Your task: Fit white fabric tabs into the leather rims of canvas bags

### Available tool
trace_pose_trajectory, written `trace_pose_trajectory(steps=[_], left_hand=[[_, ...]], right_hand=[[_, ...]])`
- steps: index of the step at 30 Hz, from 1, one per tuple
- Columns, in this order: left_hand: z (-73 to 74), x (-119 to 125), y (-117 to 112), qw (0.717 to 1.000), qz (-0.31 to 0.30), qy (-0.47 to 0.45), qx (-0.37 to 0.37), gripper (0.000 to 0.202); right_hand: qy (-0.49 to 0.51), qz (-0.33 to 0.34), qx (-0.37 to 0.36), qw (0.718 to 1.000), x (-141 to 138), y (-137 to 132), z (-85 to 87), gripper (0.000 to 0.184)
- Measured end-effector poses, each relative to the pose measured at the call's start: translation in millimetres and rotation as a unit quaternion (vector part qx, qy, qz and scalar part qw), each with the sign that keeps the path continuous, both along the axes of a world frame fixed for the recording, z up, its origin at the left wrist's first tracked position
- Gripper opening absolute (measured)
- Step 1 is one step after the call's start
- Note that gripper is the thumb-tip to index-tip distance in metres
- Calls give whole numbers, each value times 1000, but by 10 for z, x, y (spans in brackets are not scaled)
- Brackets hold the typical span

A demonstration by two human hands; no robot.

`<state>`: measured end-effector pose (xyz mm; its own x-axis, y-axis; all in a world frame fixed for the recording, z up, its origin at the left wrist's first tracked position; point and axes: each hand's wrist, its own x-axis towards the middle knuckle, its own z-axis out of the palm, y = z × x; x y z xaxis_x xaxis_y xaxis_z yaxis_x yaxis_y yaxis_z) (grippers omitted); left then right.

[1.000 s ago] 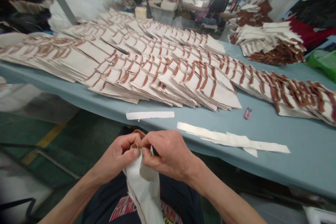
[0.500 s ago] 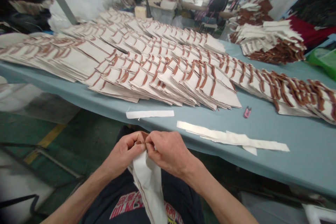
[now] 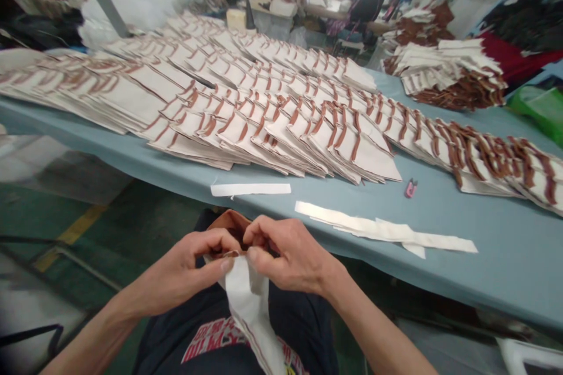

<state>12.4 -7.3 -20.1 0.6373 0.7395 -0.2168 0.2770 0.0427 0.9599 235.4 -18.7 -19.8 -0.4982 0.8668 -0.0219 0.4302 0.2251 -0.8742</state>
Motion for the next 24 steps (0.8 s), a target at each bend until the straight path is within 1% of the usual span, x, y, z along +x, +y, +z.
trace_pose_trajectory(steps=[3, 5, 7, 17, 24], left_hand=[[35, 33, 5, 1000, 13, 0, 21, 14], [48, 47, 13, 1000, 19, -2, 21, 14], [51, 51, 13, 1000, 21, -2, 16, 13], [38, 35, -27, 999, 32, -4, 32, 12], [16, 45, -9, 999, 24, -17, 14, 12]], right_hand=[[-22, 2, 24, 999, -4, 1, 79, 10], [-39, -2, 42, 998, -26, -10, 118, 4], [-44, -11, 45, 998, -49, -27, 139, 6], [-24, -24, 53, 998, -83, -88, 137, 9], [4, -28, -9, 1000, -68, -107, 81, 6]])
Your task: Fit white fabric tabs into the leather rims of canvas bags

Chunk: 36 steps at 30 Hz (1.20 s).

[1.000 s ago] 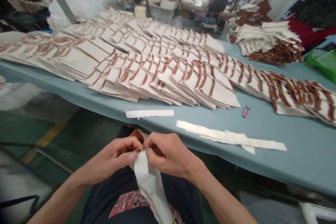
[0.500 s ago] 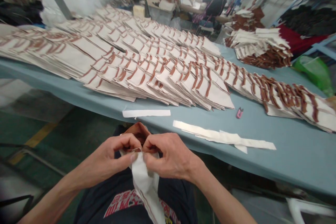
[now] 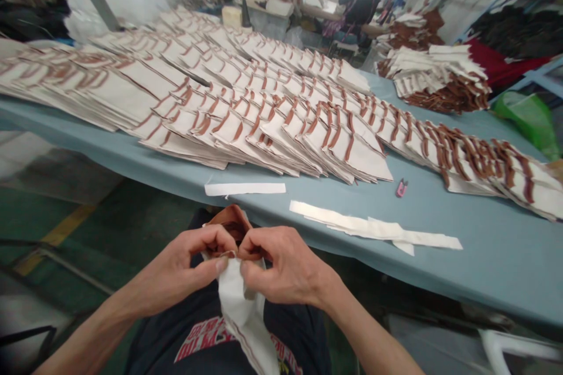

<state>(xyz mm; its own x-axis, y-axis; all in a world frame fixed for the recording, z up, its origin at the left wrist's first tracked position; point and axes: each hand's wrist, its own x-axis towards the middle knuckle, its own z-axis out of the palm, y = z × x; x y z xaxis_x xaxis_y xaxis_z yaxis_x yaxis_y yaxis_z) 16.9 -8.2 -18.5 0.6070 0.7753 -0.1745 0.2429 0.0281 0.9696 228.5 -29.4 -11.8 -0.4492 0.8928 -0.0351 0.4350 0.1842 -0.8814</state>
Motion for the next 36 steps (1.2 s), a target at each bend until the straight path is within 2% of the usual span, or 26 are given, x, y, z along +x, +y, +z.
trace_pose_trajectory(steps=[5, 10, 14, 20, 25, 30, 36], left_hand=[[3, 12, -29, 1000, 5, 4, 14, 13], [-9, 35, -32, 997, 16, 18, 68, 13], [-15, 17, -79, 991, 11, 44, 124, 14], [-52, 16, -193, 952, 2, 62, 298, 20], [-154, 19, -238, 913, -2, 49, 405, 25], [-248, -5, -264, 890, -14, 29, 455, 30], [-347, 21, -258, 888, 7, 17, 459, 32]], right_hand=[[-9, 12, -32, 999, -22, 15, -16, 7], [-33, 15, -33, 999, -55, 19, -37, 23], [-8, -7, -56, 998, -59, -8, -82, 25], [70, -57, -98, 991, -72, -56, -136, 20], [170, -57, -183, 967, -101, -105, -204, 28], [243, -61, -256, 934, -114, -169, -251, 25], [229, -102, -265, 931, -162, -192, -283, 25]])
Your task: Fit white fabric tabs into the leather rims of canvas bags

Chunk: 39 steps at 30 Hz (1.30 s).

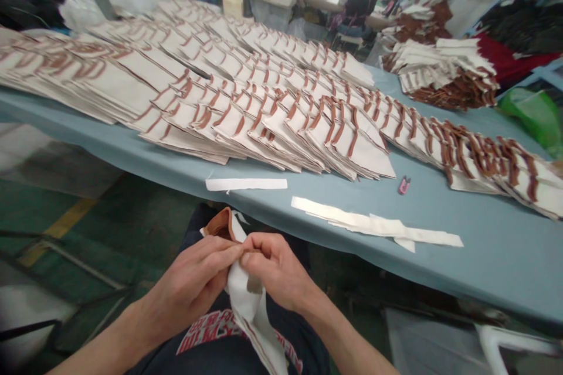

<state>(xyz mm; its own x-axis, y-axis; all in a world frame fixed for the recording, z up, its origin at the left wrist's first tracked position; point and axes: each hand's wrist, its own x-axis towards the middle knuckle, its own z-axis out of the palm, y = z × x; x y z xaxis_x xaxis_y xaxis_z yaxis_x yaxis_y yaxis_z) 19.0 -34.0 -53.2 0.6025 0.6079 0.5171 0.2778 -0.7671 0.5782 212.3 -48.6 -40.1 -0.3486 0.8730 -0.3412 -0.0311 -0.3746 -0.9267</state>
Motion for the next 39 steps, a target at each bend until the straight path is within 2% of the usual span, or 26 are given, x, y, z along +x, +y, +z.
trace_pose_trajectory(steps=[6, 10, 15, 18, 20, 22, 24, 26, 29, 31, 34, 39], left_hand=[[-69, 27, -37, 999, 0, -45, -11, 37], [-82, 46, -72, 997, 2, -65, -35, 37], [9, 5, -53, 983, 30, -26, -178, 30], [141, -33, 36, 967, -2, 11, -255, 30], [227, -53, 114, 958, -27, 33, -283, 23], [285, -69, 188, 954, -53, 53, -289, 17], [307, -83, 245, 954, -80, 74, -280, 26], [301, -93, 281, 953, -98, 89, -271, 32], [284, -84, 306, 950, -120, 101, -271, 33], [285, -62, 315, 948, -128, 106, -270, 33], [299, -23, 330, 948, -132, 113, -267, 35], [326, 5, 366, 946, -130, 141, -263, 34]], right_hand=[[10, 19, 10, 1000, -7, 7, 25, 21], [-22, 18, 28, 999, -20, 12, 70, 20], [-90, 15, 75, 993, -9, -15, 122, 17], [-167, 22, 136, 976, 16, -31, 162, 13], [-213, 29, 192, 958, 29, -34, 194, 9], [-246, 28, 246, 937, 37, -33, 229, 8], [-256, 23, 275, 926, 47, -26, 264, 9], [-228, 26, 258, 938, 64, -15, 292, 10], [-157, 35, 190, 969, 100, 4, 310, 14], [-148, 35, 171, 973, 119, 14, 302, 14], [-185, 36, 188, 964, 135, 23, 281, 12], [-261, 57, 248, 931, 157, 13, 295, 11]])
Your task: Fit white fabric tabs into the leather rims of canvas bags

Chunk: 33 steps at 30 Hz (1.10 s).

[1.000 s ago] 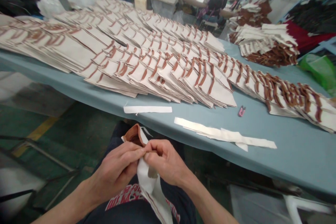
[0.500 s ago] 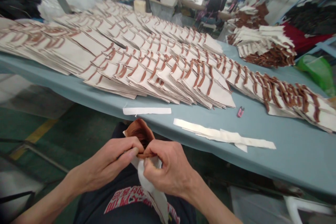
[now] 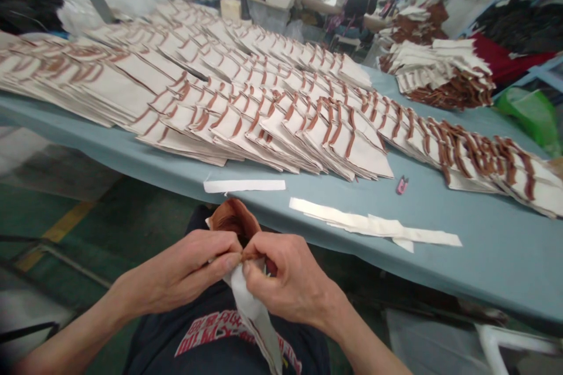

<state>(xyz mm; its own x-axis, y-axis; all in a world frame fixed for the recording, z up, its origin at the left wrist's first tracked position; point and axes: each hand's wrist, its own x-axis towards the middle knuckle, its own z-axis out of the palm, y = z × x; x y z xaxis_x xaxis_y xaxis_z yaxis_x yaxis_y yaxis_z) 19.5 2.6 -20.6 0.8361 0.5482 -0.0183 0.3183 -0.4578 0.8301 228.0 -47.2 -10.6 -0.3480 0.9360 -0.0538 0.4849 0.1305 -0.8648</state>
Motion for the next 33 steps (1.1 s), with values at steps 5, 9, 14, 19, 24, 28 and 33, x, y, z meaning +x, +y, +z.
trace_pose_trajectory(steps=[5, 9, 14, 19, 24, 28, 33], left_hand=[[12, 21, 8, 1000, 1, 25, -1, 33], [-22, 46, -6, 999, 24, 8, -23, 34], [-71, 54, 9, 992, 31, -14, -125, 31], [-62, 83, -19, 989, 46, -21, -138, 29], [-96, 155, -166, 951, 82, -155, -256, 41], [-235, 176, -277, 890, 111, -251, -363, 55], [-354, 145, -334, 867, 134, -278, -393, 61]], right_hand=[[-44, 25, 11, 999, 44, -37, 49, 14], [-56, 24, 2, 998, 74, -58, 42, 18], [-52, 24, -16, 998, 65, -59, 9, 17], [-48, 14, -42, 998, 50, -79, 36, 15], [71, 22, -120, 990, 55, -115, 70, 27], [137, 8, -128, 982, 19, -104, 42, 35], [178, 9, -140, 974, -13, -75, -6, 40]])
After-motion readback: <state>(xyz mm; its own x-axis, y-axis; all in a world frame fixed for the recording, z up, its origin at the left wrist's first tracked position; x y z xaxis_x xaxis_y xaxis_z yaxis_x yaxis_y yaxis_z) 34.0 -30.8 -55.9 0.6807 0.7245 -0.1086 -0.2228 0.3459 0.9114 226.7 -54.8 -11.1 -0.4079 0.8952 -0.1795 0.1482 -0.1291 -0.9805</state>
